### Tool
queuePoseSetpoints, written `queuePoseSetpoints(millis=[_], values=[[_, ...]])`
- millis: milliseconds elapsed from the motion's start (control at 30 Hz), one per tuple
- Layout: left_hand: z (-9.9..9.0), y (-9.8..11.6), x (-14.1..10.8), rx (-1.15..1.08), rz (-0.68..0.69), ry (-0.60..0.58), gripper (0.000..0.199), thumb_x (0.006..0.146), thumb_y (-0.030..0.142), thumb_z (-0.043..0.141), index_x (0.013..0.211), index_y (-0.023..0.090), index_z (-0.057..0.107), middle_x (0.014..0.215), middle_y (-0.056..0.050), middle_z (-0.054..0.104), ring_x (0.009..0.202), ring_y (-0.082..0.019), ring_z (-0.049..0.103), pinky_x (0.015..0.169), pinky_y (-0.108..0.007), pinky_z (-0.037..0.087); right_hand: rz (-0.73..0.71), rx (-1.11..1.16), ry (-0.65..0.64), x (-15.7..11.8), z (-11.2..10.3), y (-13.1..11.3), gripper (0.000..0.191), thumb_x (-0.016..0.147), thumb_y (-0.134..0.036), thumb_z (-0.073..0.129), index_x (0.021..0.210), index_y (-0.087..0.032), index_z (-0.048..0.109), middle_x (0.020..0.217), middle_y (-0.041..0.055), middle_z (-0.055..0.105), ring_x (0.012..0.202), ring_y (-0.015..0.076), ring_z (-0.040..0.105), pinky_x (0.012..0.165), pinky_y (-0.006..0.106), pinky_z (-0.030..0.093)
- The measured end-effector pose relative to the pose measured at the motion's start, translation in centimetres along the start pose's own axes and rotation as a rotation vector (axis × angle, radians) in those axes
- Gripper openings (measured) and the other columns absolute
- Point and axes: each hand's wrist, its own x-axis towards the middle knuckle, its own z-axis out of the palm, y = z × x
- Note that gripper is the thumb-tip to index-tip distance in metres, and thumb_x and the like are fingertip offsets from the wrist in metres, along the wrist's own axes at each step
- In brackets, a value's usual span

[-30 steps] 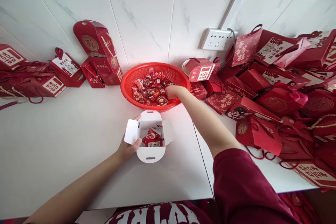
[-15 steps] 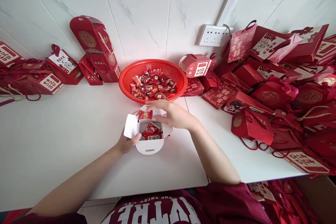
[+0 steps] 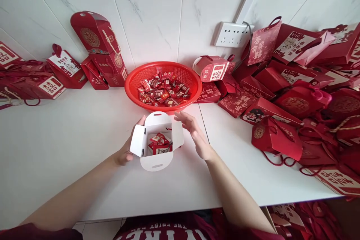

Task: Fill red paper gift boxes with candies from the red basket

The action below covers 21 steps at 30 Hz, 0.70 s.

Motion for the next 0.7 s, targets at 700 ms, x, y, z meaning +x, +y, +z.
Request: queuePoseSetpoints(millis=[700], values=[[1.4,0.1,-0.3,0.034,-0.239,0.074,0.095,0.094,0.036,0.061,0.161,0.033,-0.005,0.166,-0.013,0.024,0.148,-0.037,0.033,0.119,-0.058,0.033,0.224,0.158,-0.13,-0.5,2.7,0.8,0.047,0.098,-0.039,0.058,0.143,-0.03,0.045,0.154,0.0074,0.045,0.14,0.0265,0.044,0.114,0.048,0.04]])
